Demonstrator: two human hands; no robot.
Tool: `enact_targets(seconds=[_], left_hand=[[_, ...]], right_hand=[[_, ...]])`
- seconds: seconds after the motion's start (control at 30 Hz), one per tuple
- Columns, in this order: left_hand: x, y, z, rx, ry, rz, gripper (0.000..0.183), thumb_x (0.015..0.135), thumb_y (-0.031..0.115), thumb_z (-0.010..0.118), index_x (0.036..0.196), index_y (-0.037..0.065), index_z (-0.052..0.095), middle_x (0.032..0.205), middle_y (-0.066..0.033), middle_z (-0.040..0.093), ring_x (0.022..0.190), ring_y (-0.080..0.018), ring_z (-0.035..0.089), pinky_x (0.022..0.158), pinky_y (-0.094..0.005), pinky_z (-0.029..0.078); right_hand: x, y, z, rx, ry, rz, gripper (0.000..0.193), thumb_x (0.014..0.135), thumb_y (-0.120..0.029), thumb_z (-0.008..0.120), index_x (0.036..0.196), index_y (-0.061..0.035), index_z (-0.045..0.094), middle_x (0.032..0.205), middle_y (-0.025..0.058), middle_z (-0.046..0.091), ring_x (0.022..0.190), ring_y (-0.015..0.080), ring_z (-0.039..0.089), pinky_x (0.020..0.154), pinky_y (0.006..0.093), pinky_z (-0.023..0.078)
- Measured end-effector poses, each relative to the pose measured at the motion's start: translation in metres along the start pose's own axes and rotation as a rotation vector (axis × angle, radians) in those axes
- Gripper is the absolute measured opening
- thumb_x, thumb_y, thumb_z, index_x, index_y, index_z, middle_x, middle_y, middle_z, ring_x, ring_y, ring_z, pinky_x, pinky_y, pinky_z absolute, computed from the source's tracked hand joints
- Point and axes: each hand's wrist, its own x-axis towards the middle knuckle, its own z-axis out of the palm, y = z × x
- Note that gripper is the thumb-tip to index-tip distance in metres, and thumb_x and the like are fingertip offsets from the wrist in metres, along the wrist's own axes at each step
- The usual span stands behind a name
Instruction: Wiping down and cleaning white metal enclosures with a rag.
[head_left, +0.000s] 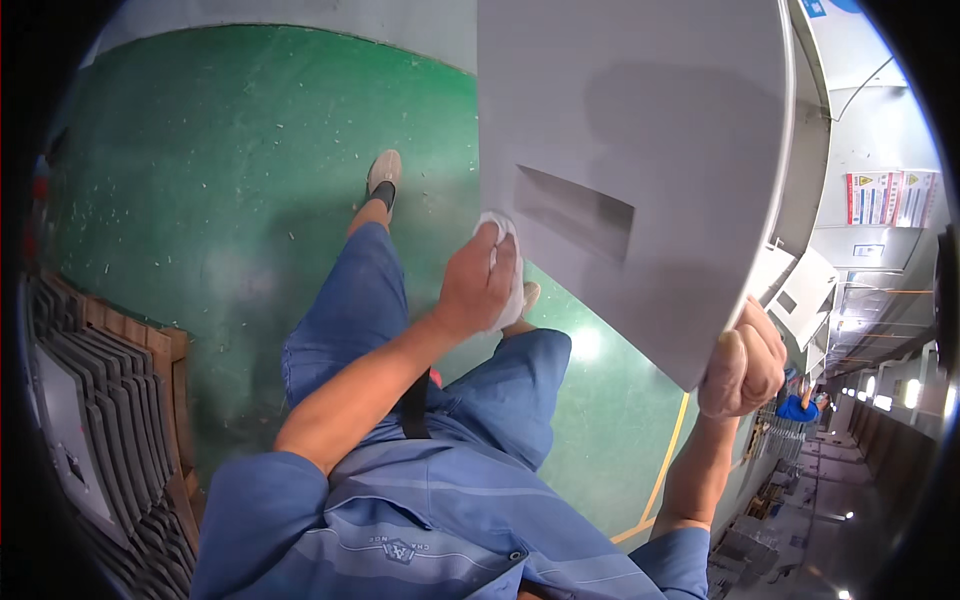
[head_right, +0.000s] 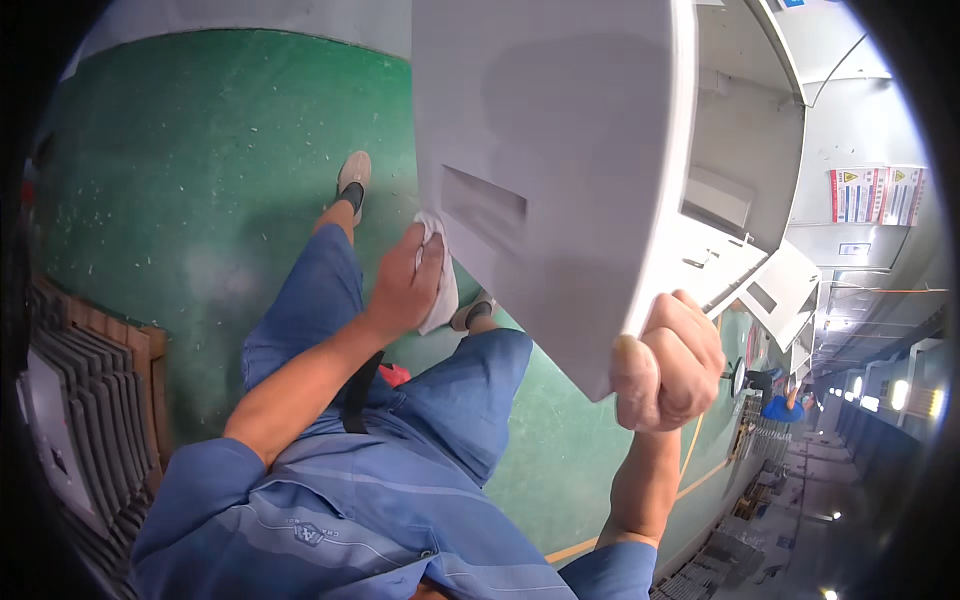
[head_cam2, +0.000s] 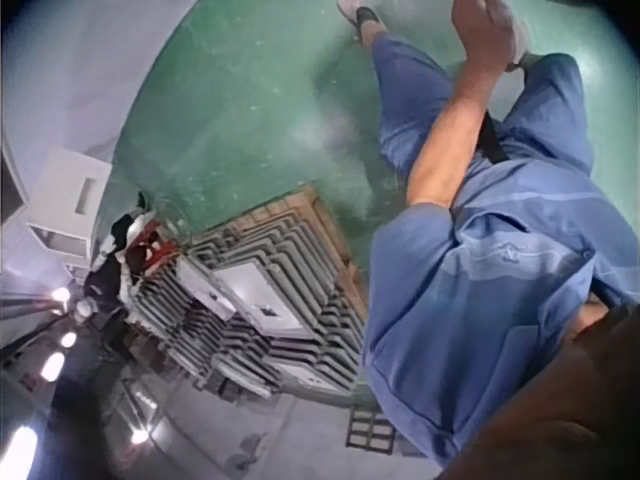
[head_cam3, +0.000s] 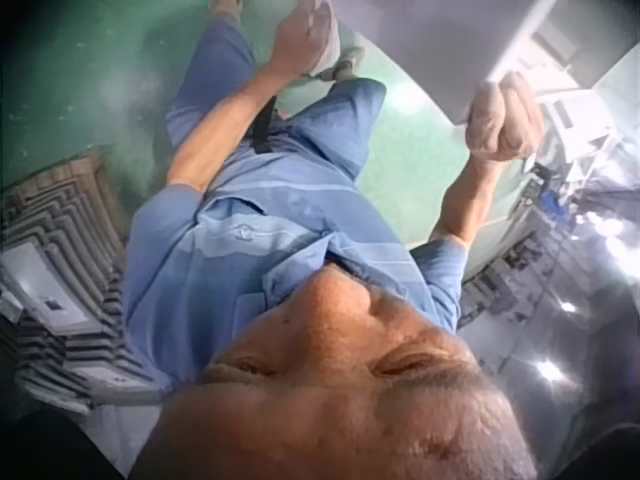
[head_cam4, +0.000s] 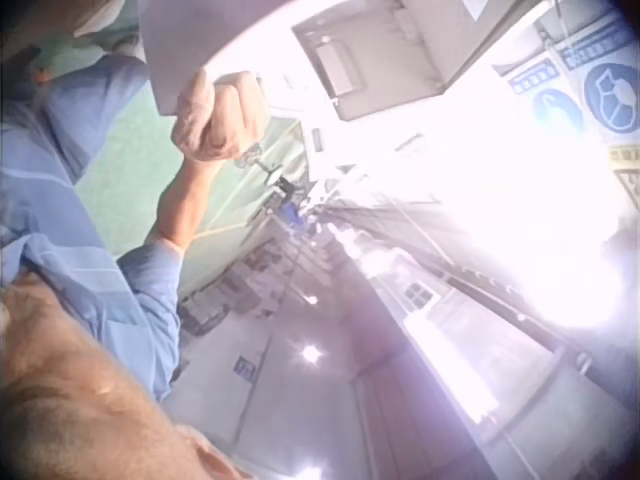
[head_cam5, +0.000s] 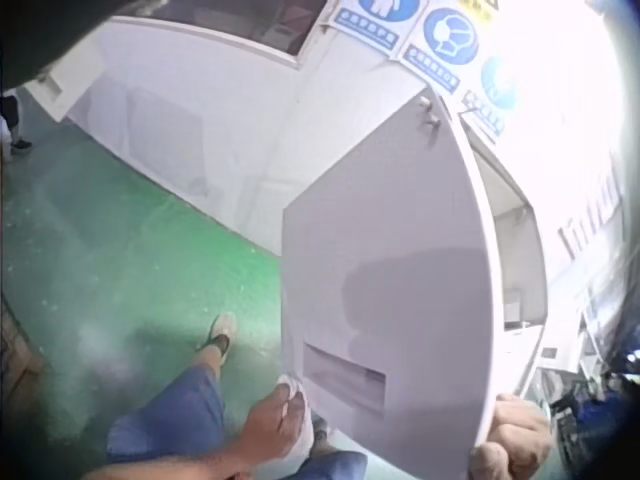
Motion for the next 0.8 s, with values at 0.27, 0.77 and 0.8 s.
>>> enact_targets(seconds=[0.27,0.77,0.8], left_hand=[[0.008,-0.028,0.004,0.154,0.229,-0.091,0.019,0.097,0.018,0.047,0.093,0.000,0.051,0.080,-0.0237,0.059,0.073,-0.0439,0.059,0.063,-0.0458,0.046],[0.004,-0.012,-0.063,0.215,0.476,-0.081,0.022,0.098,0.022,0.045,0.094,0.000,0.050,0.076,-0.0216,0.060,0.071,-0.0417,0.060,0.063,-0.0455,0.046],[0.002,-0.001,-0.068,0.254,0.463,-0.067,0.021,0.097,0.021,0.046,0.093,0.000,0.050,0.075,-0.0211,0.060,0.070,-0.0416,0.059,0.062,-0.0456,0.045]], right_hand=[[-0.015,0.005,0.008,0.047,0.017,-0.086,0.040,0.082,-0.015,0.061,0.052,-0.0067,0.036,0.051,0.0029,0.035,0.044,0.0169,0.029,0.047,0.0313,0.021],[0.029,-0.026,0.069,0.100,0.052,-0.193,0.040,0.073,-0.008,0.068,0.051,-0.0090,0.035,0.050,0.0022,0.034,0.042,0.0174,0.029,0.046,0.0319,0.020],[0.035,-0.029,0.074,0.091,0.063,-0.195,0.040,0.073,-0.008,0.068,0.051,-0.0090,0.035,0.050,0.0022,0.034,0.043,0.0174,0.028,0.046,0.0318,0.020]])
